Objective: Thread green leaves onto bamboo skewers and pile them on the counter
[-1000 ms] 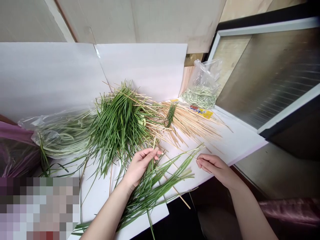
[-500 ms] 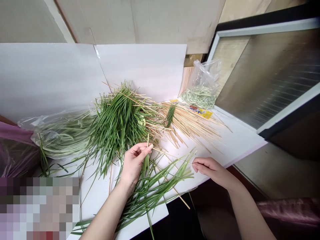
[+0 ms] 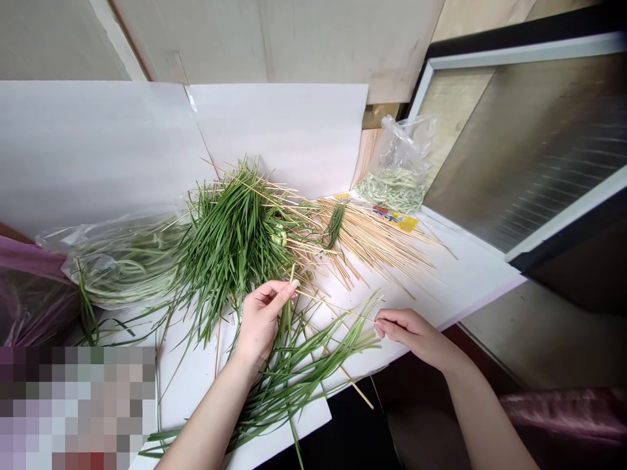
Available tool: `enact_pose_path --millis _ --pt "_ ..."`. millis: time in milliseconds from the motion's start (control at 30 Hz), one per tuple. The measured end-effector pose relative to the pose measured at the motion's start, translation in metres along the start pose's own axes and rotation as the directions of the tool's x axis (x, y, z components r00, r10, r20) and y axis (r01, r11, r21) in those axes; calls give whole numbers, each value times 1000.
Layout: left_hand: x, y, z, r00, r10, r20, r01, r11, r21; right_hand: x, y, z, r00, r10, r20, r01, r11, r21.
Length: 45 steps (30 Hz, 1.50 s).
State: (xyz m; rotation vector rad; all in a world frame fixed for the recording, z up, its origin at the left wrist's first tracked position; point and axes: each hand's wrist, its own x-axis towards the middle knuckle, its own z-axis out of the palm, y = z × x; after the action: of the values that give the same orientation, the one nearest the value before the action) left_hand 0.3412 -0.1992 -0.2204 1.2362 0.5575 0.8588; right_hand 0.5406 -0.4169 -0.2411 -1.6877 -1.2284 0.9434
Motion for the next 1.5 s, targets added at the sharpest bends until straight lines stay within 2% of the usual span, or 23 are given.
enact_pose_path --millis 200,433,800,967,1133,1333,1500 --pt "0 0 0 1000 -8 4 8 1000 -9 1 2 2 1000 -6 -22 5 1000 -28" --pt "0 3 3 993 -121 -11 120 989 -83 2 2 2 999 -31 -34 30 999 -30" --pt "-2 5 2 983 -182 12 182 976 -117 2 -4 5 998 -28 -55 26 999 -39" --pt "-3 5 4 969 -247 21 247 950 -191 2 -7 7 998 -39 -58 38 999 -13" --pt "-3 4 6 982 -182 -43 167 958 -231 3 -11 10 996 -50 -70 51 999 5" --pt "-4 5 5 984 -168 -52 151 961 -233 3 -10 10 992 -71 -103 73 997 14" --pt "-8 1 10 986 -167 -18 162 975 -153 4 -10 13 992 -89 -95 90 996 6"
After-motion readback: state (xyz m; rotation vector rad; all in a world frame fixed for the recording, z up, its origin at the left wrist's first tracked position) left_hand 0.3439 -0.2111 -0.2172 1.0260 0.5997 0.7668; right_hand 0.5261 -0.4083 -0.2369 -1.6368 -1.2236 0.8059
